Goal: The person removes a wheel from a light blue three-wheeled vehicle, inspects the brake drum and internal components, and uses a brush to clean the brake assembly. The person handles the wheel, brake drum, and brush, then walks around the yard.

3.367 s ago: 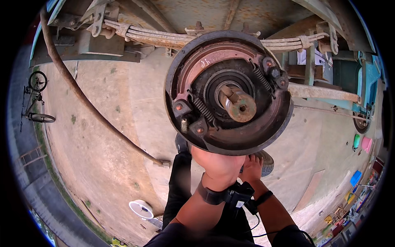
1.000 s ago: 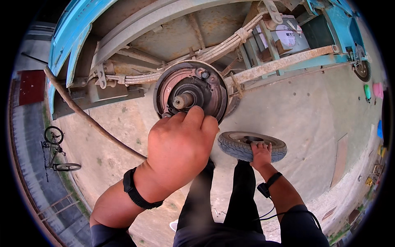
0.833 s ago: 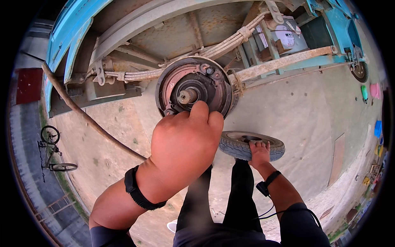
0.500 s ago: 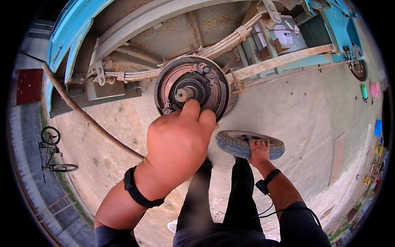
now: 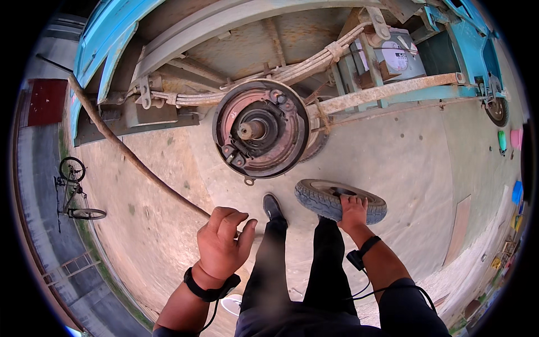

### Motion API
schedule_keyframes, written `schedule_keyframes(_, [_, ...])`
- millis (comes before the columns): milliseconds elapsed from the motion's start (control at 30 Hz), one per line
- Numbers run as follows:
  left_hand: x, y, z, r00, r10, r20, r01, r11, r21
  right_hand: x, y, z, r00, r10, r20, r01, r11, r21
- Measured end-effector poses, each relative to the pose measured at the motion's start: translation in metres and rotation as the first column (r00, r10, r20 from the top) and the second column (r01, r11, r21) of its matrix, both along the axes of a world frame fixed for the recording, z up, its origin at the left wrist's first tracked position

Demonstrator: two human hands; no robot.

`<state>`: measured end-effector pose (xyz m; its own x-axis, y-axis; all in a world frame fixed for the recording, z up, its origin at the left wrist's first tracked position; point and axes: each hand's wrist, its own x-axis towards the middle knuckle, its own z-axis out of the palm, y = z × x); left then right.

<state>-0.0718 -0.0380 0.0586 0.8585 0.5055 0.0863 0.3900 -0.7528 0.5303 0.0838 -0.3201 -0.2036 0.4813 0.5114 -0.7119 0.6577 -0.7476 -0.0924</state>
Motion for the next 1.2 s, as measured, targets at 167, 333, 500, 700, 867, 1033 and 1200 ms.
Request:
schedule_keyframes(167, [-0.041,-0.053,-0.021,0.958,0.1,-0.27,-0.18,0.94,-0.289,0.005,-0.004,0.002,1.0,-0.008,-0.021,0.007,1.0,-0.019])
schedule_keyframes(333, [-0.046,-0.085,-0.032,0.969,0.059,-0.241,-0.15,0.914,-0.378,0.004,-0.011,0.0,1.0,-0.01,-0.023,0.01,1.0,-0.023])
schedule_keyframes(500, [-0.041,-0.086,-0.041,0.957,0.077,-0.278,-0.191,0.892,-0.41,0.004,-0.012,-0.002,1.0,-0.009,-0.028,0.007,0.997,-0.08])
schedule_keyframes(700, [-0.045,-0.079,-0.045,0.943,0.104,-0.317,-0.247,0.854,-0.457,-0.003,-0.01,-0.004,1.0,0.002,-0.013,-0.003,0.998,-0.07])
schedule_keyframes(867, [-0.047,-0.074,-0.047,0.942,0.086,-0.323,-0.241,0.846,-0.476,0.001,-0.006,-0.002,0.999,-0.007,-0.054,0.001,0.993,-0.118])
schedule_keyframes(1033, [-0.042,-0.07,-0.045,0.925,0.059,-0.376,-0.268,0.803,-0.533,0.0,-0.008,-0.007,0.998,-0.032,-0.047,0.029,0.997,-0.074])
schedule_keyframes(1200, [-0.04,-0.072,-0.043,0.917,0.025,-0.399,-0.256,0.802,-0.539,0.002,-0.011,-0.004,0.999,-0.044,-0.009,0.044,0.999,0.009])
